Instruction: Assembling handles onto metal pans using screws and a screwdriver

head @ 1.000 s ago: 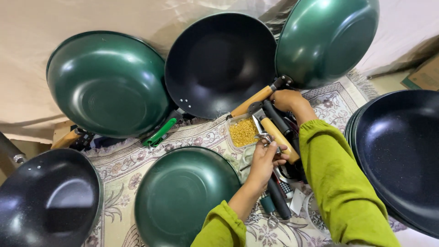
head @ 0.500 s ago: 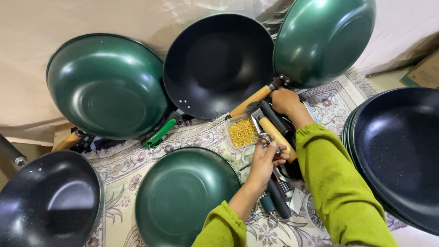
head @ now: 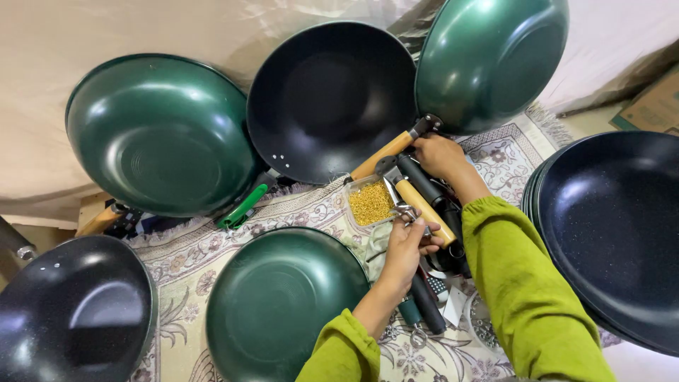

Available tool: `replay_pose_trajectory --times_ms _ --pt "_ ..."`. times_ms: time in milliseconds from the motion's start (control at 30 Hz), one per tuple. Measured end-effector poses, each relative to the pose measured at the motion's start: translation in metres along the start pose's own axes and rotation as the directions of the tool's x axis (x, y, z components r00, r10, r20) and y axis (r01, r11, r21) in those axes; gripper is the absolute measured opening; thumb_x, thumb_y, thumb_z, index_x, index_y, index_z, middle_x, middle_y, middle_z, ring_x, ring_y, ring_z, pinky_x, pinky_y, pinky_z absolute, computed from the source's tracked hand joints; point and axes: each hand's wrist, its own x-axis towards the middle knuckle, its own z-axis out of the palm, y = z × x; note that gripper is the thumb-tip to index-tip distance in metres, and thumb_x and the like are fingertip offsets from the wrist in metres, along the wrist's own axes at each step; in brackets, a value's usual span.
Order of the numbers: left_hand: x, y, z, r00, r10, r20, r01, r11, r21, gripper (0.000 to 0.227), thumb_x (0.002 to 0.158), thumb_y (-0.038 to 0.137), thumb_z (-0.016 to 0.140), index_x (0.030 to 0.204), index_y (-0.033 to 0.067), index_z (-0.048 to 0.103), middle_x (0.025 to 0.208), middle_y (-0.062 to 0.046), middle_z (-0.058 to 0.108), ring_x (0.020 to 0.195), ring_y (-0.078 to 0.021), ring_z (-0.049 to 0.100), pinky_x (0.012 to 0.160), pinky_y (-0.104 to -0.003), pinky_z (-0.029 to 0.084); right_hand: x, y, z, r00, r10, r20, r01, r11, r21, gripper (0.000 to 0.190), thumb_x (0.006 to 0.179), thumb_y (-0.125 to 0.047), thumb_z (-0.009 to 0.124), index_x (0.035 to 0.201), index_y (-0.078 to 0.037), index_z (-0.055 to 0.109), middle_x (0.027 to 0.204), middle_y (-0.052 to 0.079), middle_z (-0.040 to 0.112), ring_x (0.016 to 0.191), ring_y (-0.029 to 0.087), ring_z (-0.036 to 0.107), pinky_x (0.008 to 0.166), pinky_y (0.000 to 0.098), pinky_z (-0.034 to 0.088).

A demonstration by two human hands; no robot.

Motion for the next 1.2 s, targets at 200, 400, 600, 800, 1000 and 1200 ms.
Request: replay_pose_trajectory --times_ms 200,400,600,800,1000,1200 --pt "-0.003 0.007 0.004 1.0 -0.001 0.004 0.001 1.0 0.016 0.034 0.109 0.025 0.05 0.136 0.0052 0.04 0.106 -0.018 0.072 0.079 -0.0204 0.076 0.067 -0.025 0.065 0.016 -0.007 0.008 0.981 0.053 0.184 -0.025 0.988 -0.151 0.045 0.095 -0.021 0.044 0.126 -0.035 0.072 0.116 0.008 0.076 0.115 0.034 0.07 0.1 0.0537 0.049" --pt "0.0 0.004 0.002 1.0 -0.006 0.004 0.006 1.0 0.008 0.035 0.11 0.025 0.05 0.136 0.0058 0.04 0.106 -0.016 0.072 0.079 -0.0197 0.076 0.067 -0.025 0.065 0.032 -0.002 0.025 0.968 0.047 0.245 0.003 0.979 -0.202 0.043 0.094 -0.022 0.041 0.113 -0.022 0.079 0.122 0.01 0.075 0.122 0.035 0.065 0.102 0.0602 0.043" --pt "0.004 0.0 0.0 1.0 0.001 0.001 -0.001 1.0 0.022 0.035 0.109 0.025 0.05 0.136 0.0051 0.04 0.107 -0.017 0.072 0.079 -0.0202 0.076 0.067 -0.025 0.066 0.023 0.005 0.025 1.0 -0.008 0.002 0.008 0.996 -0.094 0.033 0.092 -0.027 0.054 0.103 -0.012 0.081 0.101 0.015 0.078 0.104 0.035 0.073 0.087 0.0498 0.058" --pt "0.006 -0.002 0.001 1.0 -0.007 0.003 0.007 1.0 0.0 0.035 0.109 0.025 0.051 0.136 0.0057 0.041 0.106 -0.018 0.072 0.079 -0.0215 0.076 0.066 -0.026 0.066 0.019 0.018 0.026 0.999 0.004 -0.054 0.0 0.998 0.066 0.023 0.089 -0.027 0.063 0.097 -0.015 0.08 0.096 0.013 0.076 0.099 0.037 0.073 0.085 0.0502 0.059" --pt "0.001 -0.002 0.003 1.0 -0.012 -0.005 0.012 0.999 0.03 0.033 0.109 0.026 0.051 0.134 0.0065 0.041 0.107 -0.017 0.073 0.079 -0.0218 0.076 0.067 -0.027 0.066 0.005 0.021 0.02 0.981 -0.052 -0.185 0.075 0.99 0.122 0.013 0.089 -0.022 0.07 0.095 -0.016 0.08 0.095 0.011 0.075 0.097 0.036 0.072 0.083 0.0479 0.06" --pt "-0.009 0.001 0.005 1.0 -0.009 -0.012 0.009 0.999 0.044 0.036 0.109 0.027 0.051 0.135 0.006 0.04 0.107 -0.017 0.072 0.079 -0.0211 0.076 0.066 -0.025 0.065 -0.005 0.026 0.013 0.95 -0.065 -0.305 0.123 0.977 0.176 0.012 0.093 -0.016 0.071 0.099 -0.015 0.081 0.091 0.008 0.075 0.091 0.034 0.073 0.077 0.0433 0.06"
